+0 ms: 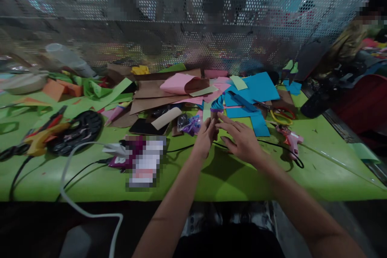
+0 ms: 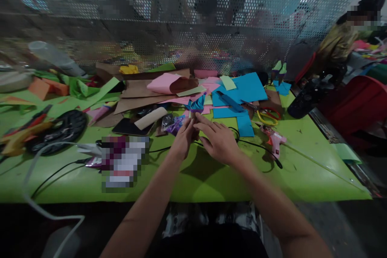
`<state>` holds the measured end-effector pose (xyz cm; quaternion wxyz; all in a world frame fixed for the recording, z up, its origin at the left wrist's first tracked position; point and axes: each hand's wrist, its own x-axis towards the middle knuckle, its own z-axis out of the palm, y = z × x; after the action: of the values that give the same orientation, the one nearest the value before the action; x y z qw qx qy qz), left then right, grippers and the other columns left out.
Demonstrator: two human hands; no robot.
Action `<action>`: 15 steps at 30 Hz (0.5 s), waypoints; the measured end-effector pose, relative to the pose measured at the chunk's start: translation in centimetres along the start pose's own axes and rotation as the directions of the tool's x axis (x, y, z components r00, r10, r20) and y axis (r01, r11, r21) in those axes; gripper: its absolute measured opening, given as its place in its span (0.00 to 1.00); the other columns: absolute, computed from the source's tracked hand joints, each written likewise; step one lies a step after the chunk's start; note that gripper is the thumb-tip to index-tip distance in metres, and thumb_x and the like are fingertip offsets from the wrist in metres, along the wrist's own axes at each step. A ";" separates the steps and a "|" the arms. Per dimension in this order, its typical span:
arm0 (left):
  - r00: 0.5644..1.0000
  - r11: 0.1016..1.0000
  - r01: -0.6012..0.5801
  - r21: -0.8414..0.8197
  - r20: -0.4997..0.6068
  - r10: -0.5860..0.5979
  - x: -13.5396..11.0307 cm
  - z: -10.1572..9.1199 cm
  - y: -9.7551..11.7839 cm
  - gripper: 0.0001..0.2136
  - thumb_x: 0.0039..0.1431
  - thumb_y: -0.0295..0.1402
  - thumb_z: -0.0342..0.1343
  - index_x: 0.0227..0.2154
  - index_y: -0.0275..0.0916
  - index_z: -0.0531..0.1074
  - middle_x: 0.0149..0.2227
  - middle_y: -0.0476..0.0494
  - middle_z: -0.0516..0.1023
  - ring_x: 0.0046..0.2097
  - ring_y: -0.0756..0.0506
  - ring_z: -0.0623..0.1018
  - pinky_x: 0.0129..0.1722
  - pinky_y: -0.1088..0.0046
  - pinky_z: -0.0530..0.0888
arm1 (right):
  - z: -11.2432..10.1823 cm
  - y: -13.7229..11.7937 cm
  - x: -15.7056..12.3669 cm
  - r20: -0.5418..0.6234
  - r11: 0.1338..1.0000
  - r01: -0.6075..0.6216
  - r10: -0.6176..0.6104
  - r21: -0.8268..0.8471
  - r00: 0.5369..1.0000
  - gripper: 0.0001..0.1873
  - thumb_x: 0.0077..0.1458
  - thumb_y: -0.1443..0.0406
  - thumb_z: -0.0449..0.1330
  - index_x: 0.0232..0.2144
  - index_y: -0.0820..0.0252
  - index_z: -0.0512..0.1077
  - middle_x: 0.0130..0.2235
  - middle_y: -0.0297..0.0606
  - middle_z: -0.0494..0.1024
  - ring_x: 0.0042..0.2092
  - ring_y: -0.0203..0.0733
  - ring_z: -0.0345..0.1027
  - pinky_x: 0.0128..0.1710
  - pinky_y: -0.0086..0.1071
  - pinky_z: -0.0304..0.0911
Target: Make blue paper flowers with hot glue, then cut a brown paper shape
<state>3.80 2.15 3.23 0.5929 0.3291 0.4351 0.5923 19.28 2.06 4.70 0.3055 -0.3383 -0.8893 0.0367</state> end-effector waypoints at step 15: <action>0.993 0.986 0.118 -0.119 -0.006 -0.119 -0.2 0.1 0.2 0.17 0.53 0.45 0.69 0.33 0.38 0.71 0.22 0.57 0.64 0.22 0.56 0.62 0.24 0.80 0.60 | -0.1 0.1 0.0 0.025 1.000 -0.021 0.021 -0.017 0.999 0.24 0.64 0.69 0.56 0.61 0.52 0.66 0.70 0.43 0.63 0.56 0.52 0.75 0.52 0.47 0.71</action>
<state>3.83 2.03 3.49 0.6428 0.2633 0.4218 0.5828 19.38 2.15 4.79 0.2909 -0.3498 -0.8898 0.0367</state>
